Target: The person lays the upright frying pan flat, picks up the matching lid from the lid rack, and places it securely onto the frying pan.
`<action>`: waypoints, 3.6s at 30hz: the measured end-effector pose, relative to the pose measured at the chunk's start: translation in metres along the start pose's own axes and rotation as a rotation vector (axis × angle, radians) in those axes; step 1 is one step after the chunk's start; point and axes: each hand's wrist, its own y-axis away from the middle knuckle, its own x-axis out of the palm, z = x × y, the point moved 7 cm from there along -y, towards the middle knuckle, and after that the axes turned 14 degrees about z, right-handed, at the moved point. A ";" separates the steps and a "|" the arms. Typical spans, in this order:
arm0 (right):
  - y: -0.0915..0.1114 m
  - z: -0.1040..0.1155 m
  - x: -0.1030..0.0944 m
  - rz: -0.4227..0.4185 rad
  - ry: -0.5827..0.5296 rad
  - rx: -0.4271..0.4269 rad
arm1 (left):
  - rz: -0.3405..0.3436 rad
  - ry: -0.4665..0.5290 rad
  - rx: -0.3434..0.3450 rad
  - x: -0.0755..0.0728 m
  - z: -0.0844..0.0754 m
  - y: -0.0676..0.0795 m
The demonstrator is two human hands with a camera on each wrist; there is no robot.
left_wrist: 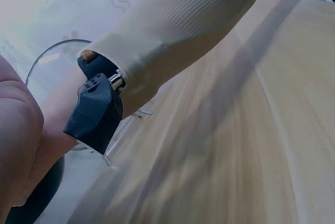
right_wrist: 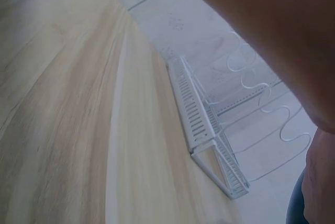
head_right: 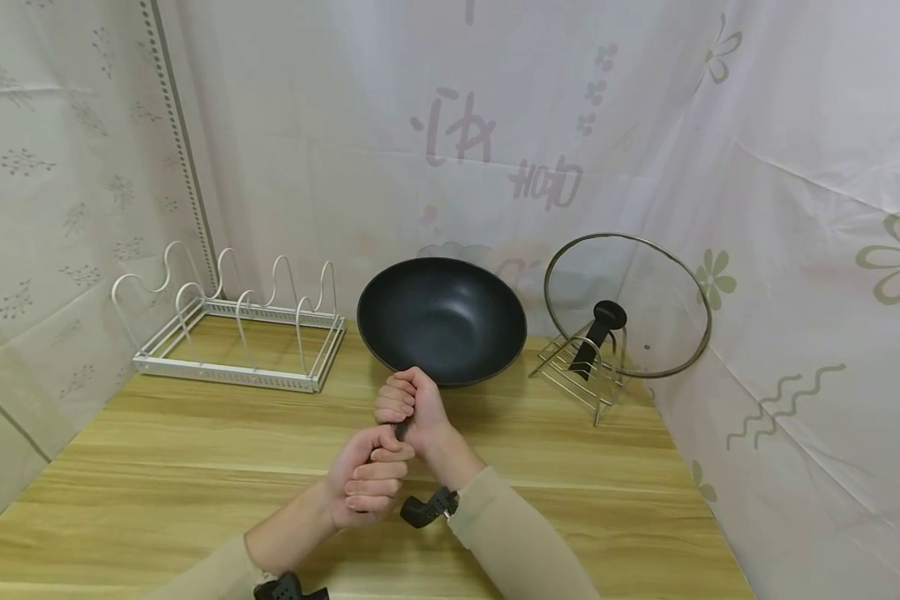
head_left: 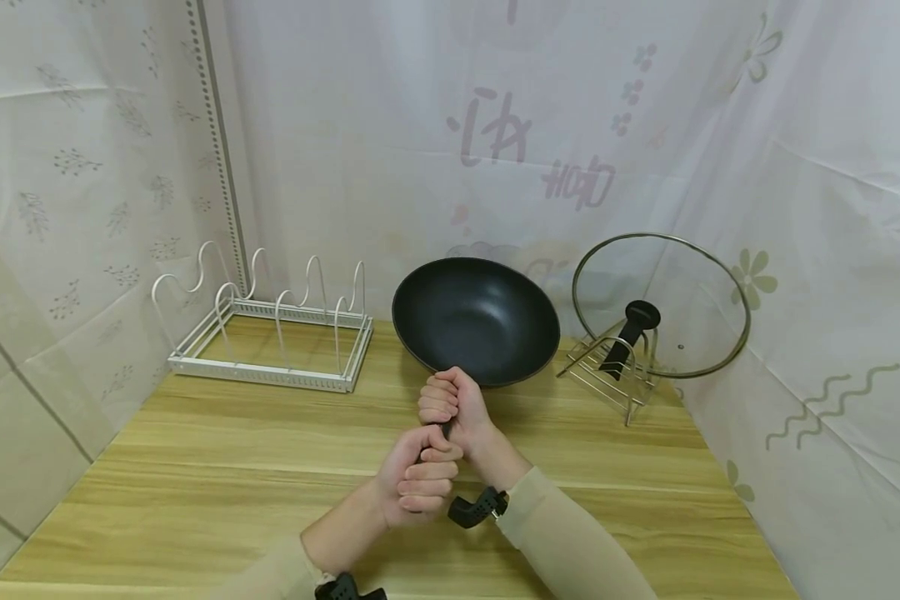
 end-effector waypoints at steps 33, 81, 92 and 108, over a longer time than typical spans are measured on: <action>0.032 0.014 -0.034 -0.074 0.095 0.084 | -0.033 0.029 0.062 -0.040 0.019 -0.014; 0.045 0.013 -0.050 -0.249 0.217 0.111 | -0.241 -0.105 0.073 -0.057 0.020 -0.007; 0.056 0.017 -0.068 -0.460 0.400 0.109 | -0.444 -0.275 0.043 -0.064 0.018 0.001; 0.070 0.021 -0.073 -0.528 0.519 0.126 | -0.621 -0.443 -0.030 -0.070 0.012 0.017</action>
